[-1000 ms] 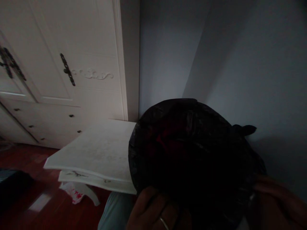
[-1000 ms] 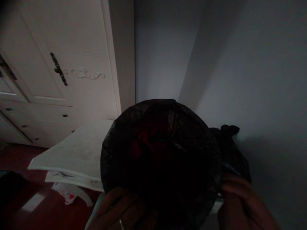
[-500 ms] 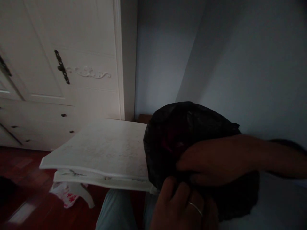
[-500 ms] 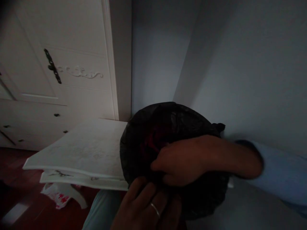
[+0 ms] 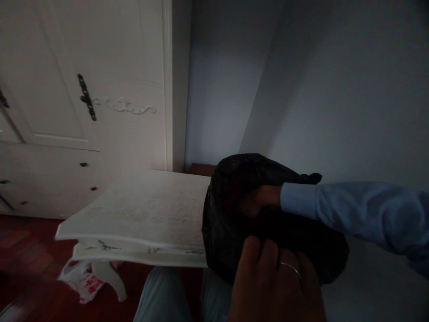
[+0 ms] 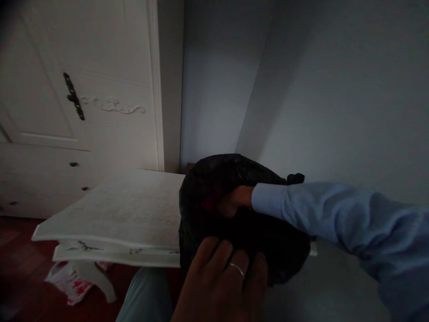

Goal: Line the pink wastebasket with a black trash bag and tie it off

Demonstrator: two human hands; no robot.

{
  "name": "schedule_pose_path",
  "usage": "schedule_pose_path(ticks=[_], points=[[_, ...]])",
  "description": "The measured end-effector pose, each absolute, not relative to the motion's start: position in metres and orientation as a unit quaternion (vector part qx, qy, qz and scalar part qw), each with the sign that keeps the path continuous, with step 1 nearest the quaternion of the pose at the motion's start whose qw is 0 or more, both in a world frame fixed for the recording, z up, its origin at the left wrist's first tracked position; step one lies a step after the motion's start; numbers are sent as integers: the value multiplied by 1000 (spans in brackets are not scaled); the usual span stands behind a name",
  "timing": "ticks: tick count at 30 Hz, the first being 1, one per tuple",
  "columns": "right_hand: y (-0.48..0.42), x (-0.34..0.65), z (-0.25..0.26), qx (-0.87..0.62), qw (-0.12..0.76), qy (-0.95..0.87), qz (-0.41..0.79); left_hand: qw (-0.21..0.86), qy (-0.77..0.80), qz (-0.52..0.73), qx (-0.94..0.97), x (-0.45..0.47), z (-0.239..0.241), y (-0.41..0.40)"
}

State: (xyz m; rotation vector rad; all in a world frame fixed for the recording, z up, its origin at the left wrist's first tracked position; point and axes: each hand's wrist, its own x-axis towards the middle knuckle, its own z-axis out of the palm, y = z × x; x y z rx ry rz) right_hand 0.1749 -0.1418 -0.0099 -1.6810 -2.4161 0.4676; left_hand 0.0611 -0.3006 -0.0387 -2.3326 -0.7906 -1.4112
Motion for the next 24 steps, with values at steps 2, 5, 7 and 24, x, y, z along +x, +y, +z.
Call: schedule_pose_path(ticks=[2,5,7,24], points=[[-135,175,11,-501,-32,-836,221,153,-280,-484,-815,57,-32,-296],[-129,182,47,-407,-115,-863,277,155,-295,-424,-842,48,-17,-283],[-126,191,62,-391,-93,-873,275,151,-301,-387,-858,44,-8,-275],[-98,230,56,-398,-75,-903,141,115,-355,-258,-891,49,6,-219]])
